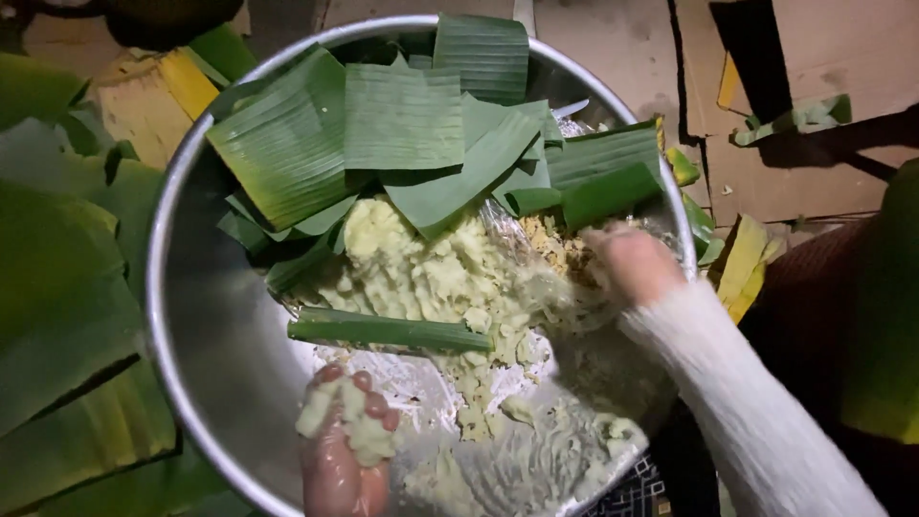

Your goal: Portioning dough from a large bowl and placing it onto banana leaves for wrapping.

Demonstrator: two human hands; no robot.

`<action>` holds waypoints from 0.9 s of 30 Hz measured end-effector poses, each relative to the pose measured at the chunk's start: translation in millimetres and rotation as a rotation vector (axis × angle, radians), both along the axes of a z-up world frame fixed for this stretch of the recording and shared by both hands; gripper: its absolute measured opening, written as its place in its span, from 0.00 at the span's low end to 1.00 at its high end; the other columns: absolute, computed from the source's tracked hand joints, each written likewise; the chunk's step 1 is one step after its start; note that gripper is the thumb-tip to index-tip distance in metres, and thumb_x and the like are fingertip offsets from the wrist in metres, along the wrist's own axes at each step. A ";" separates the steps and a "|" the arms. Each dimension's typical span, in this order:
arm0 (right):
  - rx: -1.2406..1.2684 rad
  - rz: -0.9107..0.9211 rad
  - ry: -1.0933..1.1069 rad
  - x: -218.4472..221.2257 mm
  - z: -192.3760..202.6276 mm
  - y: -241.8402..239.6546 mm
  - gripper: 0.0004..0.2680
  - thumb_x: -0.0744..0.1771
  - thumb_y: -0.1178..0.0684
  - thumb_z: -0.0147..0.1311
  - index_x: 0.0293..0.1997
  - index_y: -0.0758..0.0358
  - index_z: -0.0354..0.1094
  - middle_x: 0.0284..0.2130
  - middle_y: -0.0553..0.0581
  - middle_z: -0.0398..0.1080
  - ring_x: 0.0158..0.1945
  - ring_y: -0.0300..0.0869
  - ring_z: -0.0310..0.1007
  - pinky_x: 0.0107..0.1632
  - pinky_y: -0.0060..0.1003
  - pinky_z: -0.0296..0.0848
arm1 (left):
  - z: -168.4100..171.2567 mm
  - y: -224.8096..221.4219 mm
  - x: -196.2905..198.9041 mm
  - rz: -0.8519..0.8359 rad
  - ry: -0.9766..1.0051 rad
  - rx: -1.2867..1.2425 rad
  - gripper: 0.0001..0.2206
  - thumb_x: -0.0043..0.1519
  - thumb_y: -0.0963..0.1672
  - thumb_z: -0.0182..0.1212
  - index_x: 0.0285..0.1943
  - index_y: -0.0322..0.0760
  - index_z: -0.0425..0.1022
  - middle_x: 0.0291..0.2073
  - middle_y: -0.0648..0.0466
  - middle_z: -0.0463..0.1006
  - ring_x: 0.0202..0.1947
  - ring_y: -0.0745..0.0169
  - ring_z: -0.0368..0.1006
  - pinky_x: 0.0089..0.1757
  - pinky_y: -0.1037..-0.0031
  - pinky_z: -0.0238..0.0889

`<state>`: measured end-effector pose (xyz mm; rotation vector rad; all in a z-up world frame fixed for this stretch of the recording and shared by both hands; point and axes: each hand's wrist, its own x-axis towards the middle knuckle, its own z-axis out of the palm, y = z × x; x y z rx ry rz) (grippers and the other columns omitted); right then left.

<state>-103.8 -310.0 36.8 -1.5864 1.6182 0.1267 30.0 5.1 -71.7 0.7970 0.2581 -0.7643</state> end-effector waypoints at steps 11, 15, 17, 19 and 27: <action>-0.608 0.940 0.548 -36.9 -92.4 -59.7 0.05 0.67 0.60 0.49 0.38 0.59 0.73 0.30 0.59 0.78 0.32 0.47 0.80 0.45 0.39 0.84 | 26.0 -14.3 -2.3 -0.377 0.066 0.024 0.24 0.57 0.31 0.53 0.65 0.29 0.65 0.50 0.34 0.76 0.39 0.45 0.76 0.30 0.67 0.73; -0.159 0.401 0.168 -7.3 26.3 27.5 0.09 0.65 0.53 0.59 0.49 0.55 0.76 0.45 0.59 0.79 0.30 0.47 0.81 0.34 0.40 0.84 | 61.5 -21.2 -2.5 -0.380 0.131 0.188 0.18 0.63 0.33 0.47 0.63 0.26 0.67 0.45 0.32 0.77 0.36 0.45 0.73 0.32 0.60 0.70; 0.048 0.146 -0.517 -7.1 49.3 76.9 0.07 0.61 0.64 0.60 0.40 0.68 0.79 0.33 0.66 0.85 0.30 0.46 0.79 0.31 0.38 0.80 | 85.0 -31.0 -0.9 -0.377 0.180 0.294 0.20 0.65 0.35 0.46 0.67 0.28 0.67 0.46 0.33 0.76 0.46 0.39 0.77 0.49 0.54 0.76; -0.087 0.326 -0.621 5.6 40.9 125.6 0.09 0.62 0.61 0.58 0.45 0.64 0.77 0.39 0.61 0.83 0.39 0.45 0.80 0.44 0.39 0.80 | 67.8 -25.0 -6.8 -0.369 0.129 0.138 0.23 0.64 0.38 0.49 0.70 0.29 0.63 0.50 0.34 0.76 0.48 0.43 0.75 0.48 0.57 0.75; -0.400 0.875 -0.691 24.6 -26.7 216.4 0.24 0.70 0.34 0.24 0.69 0.52 0.58 0.73 0.55 0.49 0.77 0.56 0.39 0.74 0.60 0.31 | 92.3 -20.0 -3.2 -0.199 0.292 0.204 0.27 0.67 0.51 0.35 0.68 0.33 0.68 0.64 0.38 0.73 0.60 0.37 0.70 0.54 0.40 0.65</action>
